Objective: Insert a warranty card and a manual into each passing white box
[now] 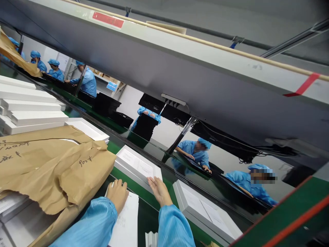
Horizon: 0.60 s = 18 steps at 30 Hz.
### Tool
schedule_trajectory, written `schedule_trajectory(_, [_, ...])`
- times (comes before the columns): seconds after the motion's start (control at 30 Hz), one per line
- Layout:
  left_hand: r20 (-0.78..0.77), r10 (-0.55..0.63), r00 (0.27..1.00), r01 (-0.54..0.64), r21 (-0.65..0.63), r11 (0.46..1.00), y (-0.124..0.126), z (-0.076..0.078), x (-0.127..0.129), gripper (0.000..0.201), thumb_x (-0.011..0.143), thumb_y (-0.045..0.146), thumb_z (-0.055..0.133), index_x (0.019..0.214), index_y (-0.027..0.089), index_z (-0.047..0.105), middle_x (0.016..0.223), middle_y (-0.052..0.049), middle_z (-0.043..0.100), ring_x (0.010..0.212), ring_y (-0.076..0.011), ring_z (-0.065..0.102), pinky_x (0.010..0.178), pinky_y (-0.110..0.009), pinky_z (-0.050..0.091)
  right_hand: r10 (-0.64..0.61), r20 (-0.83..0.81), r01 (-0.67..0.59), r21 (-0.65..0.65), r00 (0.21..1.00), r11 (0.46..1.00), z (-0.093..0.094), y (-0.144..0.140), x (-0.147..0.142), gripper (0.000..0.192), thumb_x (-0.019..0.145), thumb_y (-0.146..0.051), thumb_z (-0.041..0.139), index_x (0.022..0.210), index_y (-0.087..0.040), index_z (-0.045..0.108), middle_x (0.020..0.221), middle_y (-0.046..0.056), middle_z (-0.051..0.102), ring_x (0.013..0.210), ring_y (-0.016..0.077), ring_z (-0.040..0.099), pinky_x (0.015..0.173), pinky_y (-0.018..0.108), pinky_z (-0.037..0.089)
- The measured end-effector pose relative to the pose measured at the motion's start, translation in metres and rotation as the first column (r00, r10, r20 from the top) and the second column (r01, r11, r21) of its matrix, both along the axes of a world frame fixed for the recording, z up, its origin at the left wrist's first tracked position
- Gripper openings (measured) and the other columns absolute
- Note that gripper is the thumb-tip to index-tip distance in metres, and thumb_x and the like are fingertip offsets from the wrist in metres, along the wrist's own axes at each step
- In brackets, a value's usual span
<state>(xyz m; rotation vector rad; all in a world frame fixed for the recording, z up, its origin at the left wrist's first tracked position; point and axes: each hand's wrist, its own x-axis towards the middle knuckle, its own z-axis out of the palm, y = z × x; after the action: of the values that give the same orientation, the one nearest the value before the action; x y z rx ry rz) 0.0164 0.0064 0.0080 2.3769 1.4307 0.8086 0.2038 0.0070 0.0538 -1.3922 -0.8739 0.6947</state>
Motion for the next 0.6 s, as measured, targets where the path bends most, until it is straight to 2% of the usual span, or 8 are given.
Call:
schedule_trajectory(0.2, [0.345, -0.05, 0.937, 0.112, -0.161, 0.981, 0.024, 0.009, -0.016, 0.029, 0.072, 0.017, 0.037, 0.099, 0.013, 0.047, 0.101, -0.01, 0.047, 0.095, -0.0158, 0.045, 0.084, -0.027, 0.033, 0.073, 0.119, -0.06, -0.113, 0.99, 0.992, -0.003, -0.057, -0.024, 0.042, 0.063, -0.036, 0.056, 0.098, -0.016, 0.047, 0.087, 0.007, 0.058, 0.082, 0.0204, 0.056, 0.069, 0.032, 0.045])
schedule_trajectory(0.27, [0.376, -0.026, 0.926, 0.106, -0.194, 0.975, 0.034, 0.012, -0.024, 0.03, 0.075, 0.018, 0.032, 0.103, 0.012, 0.043, 0.103, -0.01, 0.046, 0.094, -0.0132, 0.047, 0.085, -0.023, 0.033, 0.139, 0.313, -0.103, -0.129, 0.939, 0.986, -0.009, -0.083, -0.041, 0.033, 0.065, -0.035, 0.053, 0.094, -0.017, 0.052, 0.093, 0.008, 0.057, 0.088, 0.0221, 0.053, 0.069, 0.033, 0.045])
schedule_trajectory(0.3, [0.376, -0.019, 0.926, 0.102, -0.203, 0.974, 0.037, 0.014, -0.028, 0.03, 0.076, 0.018, 0.03, 0.104, 0.012, 0.042, 0.103, -0.01, 0.046, 0.094, -0.0125, 0.047, 0.084, -0.022, 0.033, 0.178, 0.493, -0.129, -0.132, 0.852, 0.983, -0.013, -0.097, -0.05, 0.03, 0.068, -0.034, 0.049, 0.094, -0.019, 0.053, 0.098, 0.008, 0.056, 0.093, 0.0228, 0.05, 0.071, 0.034, 0.044])
schedule_trajectory(0.37, [0.36, -0.017, 0.933, 0.1, -0.213, 0.972, 0.039, 0.016, -0.033, 0.03, 0.077, 0.019, 0.029, 0.103, 0.013, 0.043, 0.103, -0.009, 0.047, 0.094, -0.0117, 0.048, 0.084, -0.021, 0.034, 0.209, 0.85, -0.186, -0.133, 0.484, 0.973, -0.022, -0.123, -0.069, 0.031, 0.073, -0.031, 0.044, 0.103, -0.025, 0.05, 0.111, 0.005, 0.049, 0.104, 0.0229, 0.041, 0.081, 0.036, 0.039])
schedule_trajectory(0.4, [0.35, -0.02, 0.936, 0.101, -0.217, 0.971, 0.039, 0.016, -0.035, 0.029, 0.077, 0.019, 0.029, 0.102, 0.014, 0.044, 0.103, -0.009, 0.048, 0.093, -0.0118, 0.048, 0.084, -0.022, 0.034, 0.211, 0.936, -0.206, -0.155, 0.282, 0.966, -0.026, -0.135, -0.077, 0.034, 0.074, -0.031, 0.043, 0.108, -0.029, 0.046, 0.118, 0.003, 0.044, 0.108, 0.0236, 0.037, 0.084, 0.038, 0.037])
schedule_trajectory(0.47, [0.32, -0.025, 0.947, 0.102, -0.226, 0.969, 0.037, 0.016, -0.039, 0.028, 0.076, 0.021, 0.031, 0.099, 0.015, 0.047, 0.101, -0.009, 0.049, 0.091, -0.0129, 0.049, 0.083, -0.023, 0.035, 0.204, 0.979, -0.217, -0.2, -0.002, 0.956, -0.035, -0.152, -0.09, 0.044, 0.074, -0.031, 0.043, 0.117, -0.034, 0.035, 0.123, -0.001, 0.037, 0.108, 0.0252, 0.037, 0.083, 0.041, 0.038])
schedule_trajectory(0.53, [0.277, -0.027, 0.96, 0.097, -0.241, 0.966, 0.034, 0.016, -0.041, 0.027, 0.075, 0.022, 0.034, 0.095, 0.015, 0.05, 0.098, -0.01, 0.051, 0.089, -0.0159, 0.05, 0.081, -0.027, 0.035, 0.165, 0.977, -0.192, -0.19, -0.137, 0.963, -0.041, -0.161, -0.096, 0.051, 0.075, -0.026, 0.039, 0.123, -0.034, 0.022, 0.122, -0.002, 0.037, 0.105, 0.0254, 0.04, 0.079, 0.042, 0.039])
schedule_trajectory(0.6, [0.23, -0.031, 0.973, 0.091, -0.256, 0.962, 0.03, 0.015, -0.043, 0.024, 0.073, 0.021, 0.037, 0.087, 0.014, 0.055, 0.092, -0.011, 0.053, 0.089, -0.0194, 0.051, 0.08, -0.031, 0.035, 0.085, 0.976, -0.167, -0.12, -0.2, 0.979, -0.046, -0.162, -0.097, 0.055, 0.076, -0.02, 0.035, 0.126, -0.031, 0.013, 0.12, 0.001, 0.04, 0.103, 0.0247, 0.043, 0.075, 0.043, 0.038])
